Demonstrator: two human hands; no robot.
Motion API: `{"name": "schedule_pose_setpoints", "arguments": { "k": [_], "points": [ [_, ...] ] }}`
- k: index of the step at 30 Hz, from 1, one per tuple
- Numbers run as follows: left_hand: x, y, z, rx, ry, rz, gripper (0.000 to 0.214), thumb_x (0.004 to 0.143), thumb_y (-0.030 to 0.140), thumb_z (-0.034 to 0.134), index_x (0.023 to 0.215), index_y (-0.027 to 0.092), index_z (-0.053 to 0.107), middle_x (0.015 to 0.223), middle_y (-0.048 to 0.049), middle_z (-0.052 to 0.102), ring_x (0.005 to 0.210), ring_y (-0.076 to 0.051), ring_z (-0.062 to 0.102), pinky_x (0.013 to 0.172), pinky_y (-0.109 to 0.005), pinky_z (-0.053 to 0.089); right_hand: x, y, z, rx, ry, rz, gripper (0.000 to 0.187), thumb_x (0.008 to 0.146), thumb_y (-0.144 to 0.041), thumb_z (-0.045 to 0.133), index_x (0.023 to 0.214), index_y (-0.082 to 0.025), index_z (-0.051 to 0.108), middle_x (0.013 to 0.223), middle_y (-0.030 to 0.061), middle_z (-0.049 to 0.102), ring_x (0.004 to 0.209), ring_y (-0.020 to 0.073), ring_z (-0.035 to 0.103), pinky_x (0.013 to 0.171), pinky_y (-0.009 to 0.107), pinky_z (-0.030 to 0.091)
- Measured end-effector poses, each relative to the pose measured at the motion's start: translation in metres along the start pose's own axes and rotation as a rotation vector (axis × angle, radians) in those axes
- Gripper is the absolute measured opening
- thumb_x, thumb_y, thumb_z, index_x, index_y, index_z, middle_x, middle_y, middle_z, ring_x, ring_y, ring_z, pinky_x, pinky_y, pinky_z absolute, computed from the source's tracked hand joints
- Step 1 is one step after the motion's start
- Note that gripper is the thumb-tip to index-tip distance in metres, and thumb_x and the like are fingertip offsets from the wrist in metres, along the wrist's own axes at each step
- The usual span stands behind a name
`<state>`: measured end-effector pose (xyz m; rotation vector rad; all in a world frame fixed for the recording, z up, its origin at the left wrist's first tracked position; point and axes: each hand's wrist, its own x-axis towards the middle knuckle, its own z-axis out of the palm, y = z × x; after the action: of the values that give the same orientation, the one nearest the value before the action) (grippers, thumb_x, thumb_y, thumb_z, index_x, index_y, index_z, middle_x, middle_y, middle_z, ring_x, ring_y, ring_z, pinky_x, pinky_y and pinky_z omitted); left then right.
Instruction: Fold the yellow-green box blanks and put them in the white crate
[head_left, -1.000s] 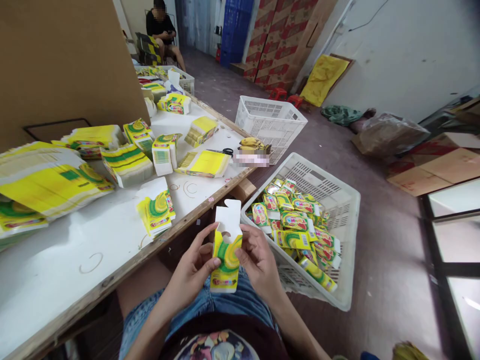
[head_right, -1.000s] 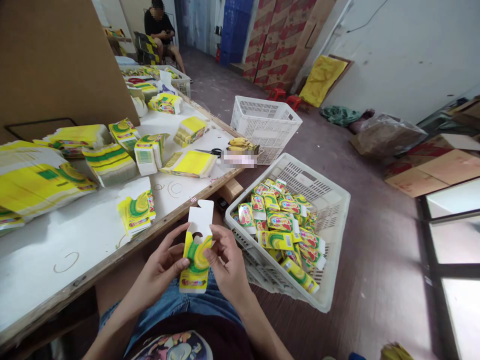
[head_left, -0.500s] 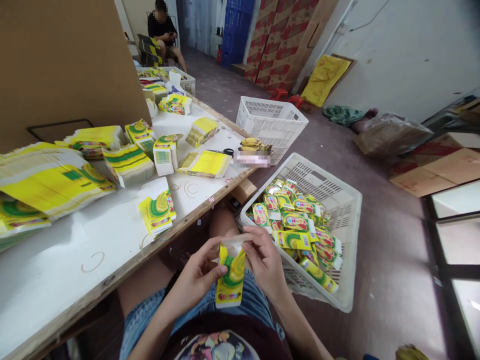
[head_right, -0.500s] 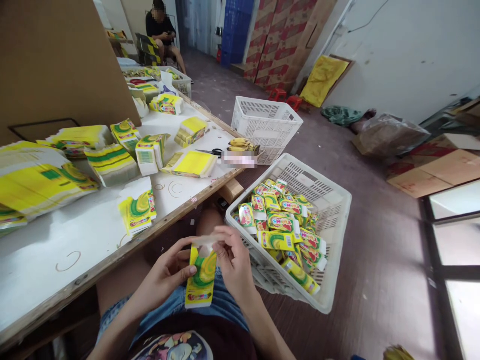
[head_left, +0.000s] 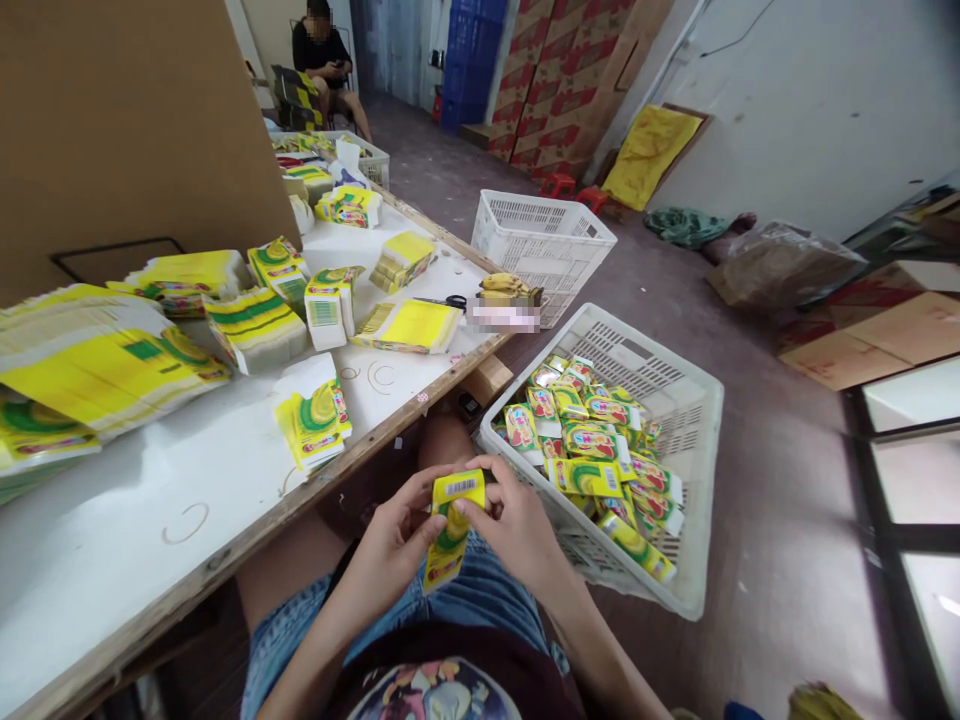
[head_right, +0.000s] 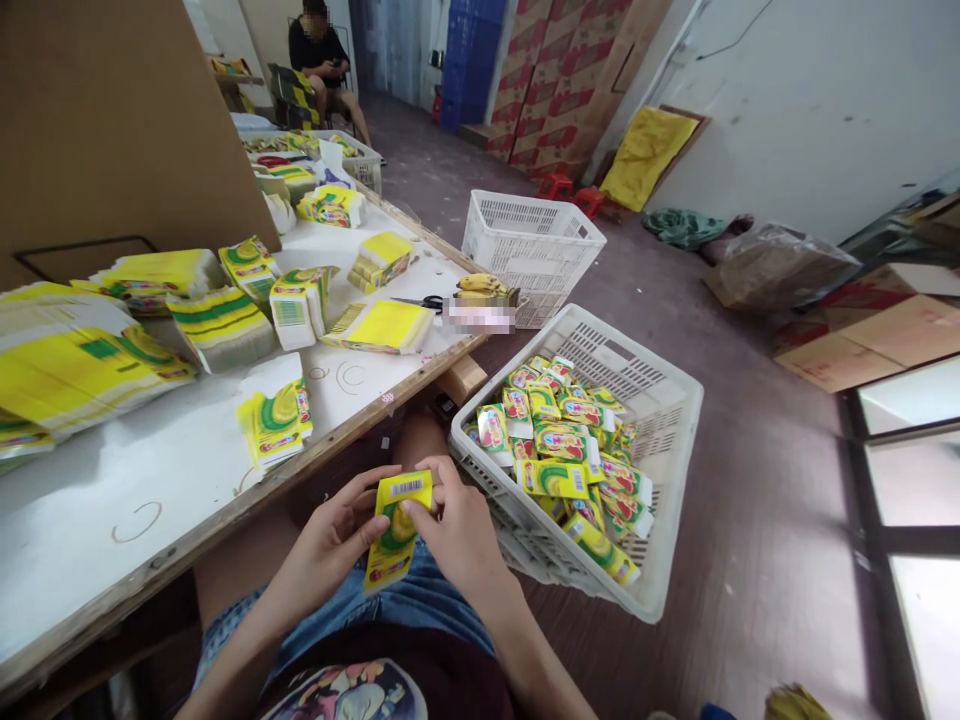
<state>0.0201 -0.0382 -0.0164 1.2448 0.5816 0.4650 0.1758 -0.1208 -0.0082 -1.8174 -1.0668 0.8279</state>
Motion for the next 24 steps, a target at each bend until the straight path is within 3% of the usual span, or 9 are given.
{"name": "schedule_pose_setpoints", "arguments": {
  "k": [2, 5, 8, 13, 17, 20, 22, 23, 24],
  "points": [
    [0.001, 0.000, -0.001, -0.060, 0.006, -0.010, 0.045, 0.087, 0.030, 0.066, 0.130, 0.019, 0.058, 0.114, -0.0122, 0.074, 0.098, -0.024, 0.070, 0.086, -0.034, 0.055, 0.001, -0.002, -0.001, -0.017, -0.028, -0.034, 0.033, 0.084, -0.022, 0.066, 0.117, -0.020, 0.064, 0.057, -0.0056, 0.064, 0.051, 0.0160, 0.059, 0.052, 0.025, 0.042],
    [0.002, -0.003, 0.000, -0.125, 0.028, -0.041, 0.045, 0.083, 0.029, 0.071, 0.125, 0.018, 0.060, 0.107, -0.0110, 0.076, 0.090, -0.023, 0.071, 0.080, -0.031, 0.056, 0.001, -0.001, -0.004, -0.035, -0.022, -0.158, 0.029, 0.091, -0.028, 0.060, 0.118, -0.023, 0.071, 0.088, 0.0047, 0.077, 0.081, 0.0225, 0.071, 0.075, 0.033, 0.054],
    [0.004, -0.006, 0.002, -0.143, 0.059, -0.063, 0.044, 0.079, 0.027, 0.074, 0.120, 0.017, 0.063, 0.103, -0.0103, 0.077, 0.084, -0.021, 0.071, 0.075, -0.030, 0.056, 0.001, 0.005, -0.004, -0.019, 0.053, -0.203, 0.029, 0.094, -0.030, 0.058, 0.117, -0.025, 0.074, 0.111, 0.0086, 0.076, 0.103, 0.0258, 0.069, 0.091, 0.040, 0.053],
    [0.004, -0.010, 0.014, -0.079, 0.087, -0.022, 0.037, 0.080, 0.027, 0.072, 0.115, 0.016, 0.066, 0.105, -0.0117, 0.077, 0.083, -0.022, 0.072, 0.075, -0.031, 0.057, -0.003, 0.014, 0.007, 0.302, 0.106, -0.121, 0.019, 0.087, -0.029, 0.068, 0.101, -0.021, 0.078, 0.102, 0.0068, 0.078, 0.095, 0.0246, 0.072, 0.085, 0.038, 0.057],
    [0.005, -0.009, 0.017, 0.141, 0.105, 0.086, 0.033, 0.089, 0.032, 0.062, 0.119, 0.018, 0.066, 0.112, -0.0121, 0.076, 0.095, -0.024, 0.073, 0.083, -0.034, 0.059, -0.010, 0.019, 0.011, 0.403, 0.297, -0.071, 0.014, 0.079, -0.032, 0.077, 0.085, -0.019, 0.076, 0.085, 0.0053, 0.076, 0.076, 0.0221, 0.070, 0.070, 0.033, 0.057],
    [0.012, -0.003, -0.006, 0.429, 0.331, 0.227, 0.040, 0.092, 0.036, 0.057, 0.129, 0.021, 0.059, 0.133, -0.0126, 0.066, 0.123, -0.028, 0.062, 0.107, -0.040, 0.048, -0.015, 0.033, -0.002, 0.473, 0.671, -0.069, 0.019, 0.087, -0.037, 0.070, 0.098, -0.022, 0.066, 0.084, 0.0022, 0.072, 0.067, 0.0169, 0.065, 0.064, 0.030, 0.055],
    [0.018, 0.001, -0.037, 0.519, 0.532, 0.240, 0.056, 0.090, 0.037, 0.060, 0.140, 0.016, 0.047, 0.150, -0.0191, 0.047, 0.143, -0.034, 0.038, 0.122, -0.050, 0.025, -0.019, 0.047, -0.014, 0.627, 0.988, -0.086, 0.024, 0.086, -0.039, 0.070, 0.101, -0.024, 0.058, 0.085, 0.0007, 0.070, 0.069, 0.0165, 0.066, 0.069, 0.033, 0.056],
    [0.022, 0.002, -0.054, 0.573, 0.686, 0.242, 0.065, 0.089, 0.037, 0.061, 0.144, 0.011, 0.040, 0.152, -0.0241, 0.040, 0.147, -0.037, 0.030, 0.122, -0.055, 0.018, -0.020, 0.054, -0.018, 0.713, 1.045, -0.067, 0.025, 0.085, -0.041, 0.071, 0.098, -0.024, 0.056, 0.088, 0.0014, 0.070, 0.076, 0.0178, 0.068, 0.076, 0.036, 0.057],
    [0.025, 0.002, -0.071, 0.736, 0.843, 0.178, 0.070, 0.087, 0.040, 0.062, 0.145, 0.008, 0.038, 0.149, -0.0260, 0.043, 0.143, -0.040, 0.033, 0.119, -0.057, 0.023, -0.022, 0.060, -0.019, 0.783, 1.037, -0.020, 0.027, 0.084, -0.043, 0.072, 0.093, -0.024, 0.056, 0.091, 0.0030, 0.071, 0.084, 0.0193, 0.069, 0.082, 0.039, 0.056]
  ]
}}
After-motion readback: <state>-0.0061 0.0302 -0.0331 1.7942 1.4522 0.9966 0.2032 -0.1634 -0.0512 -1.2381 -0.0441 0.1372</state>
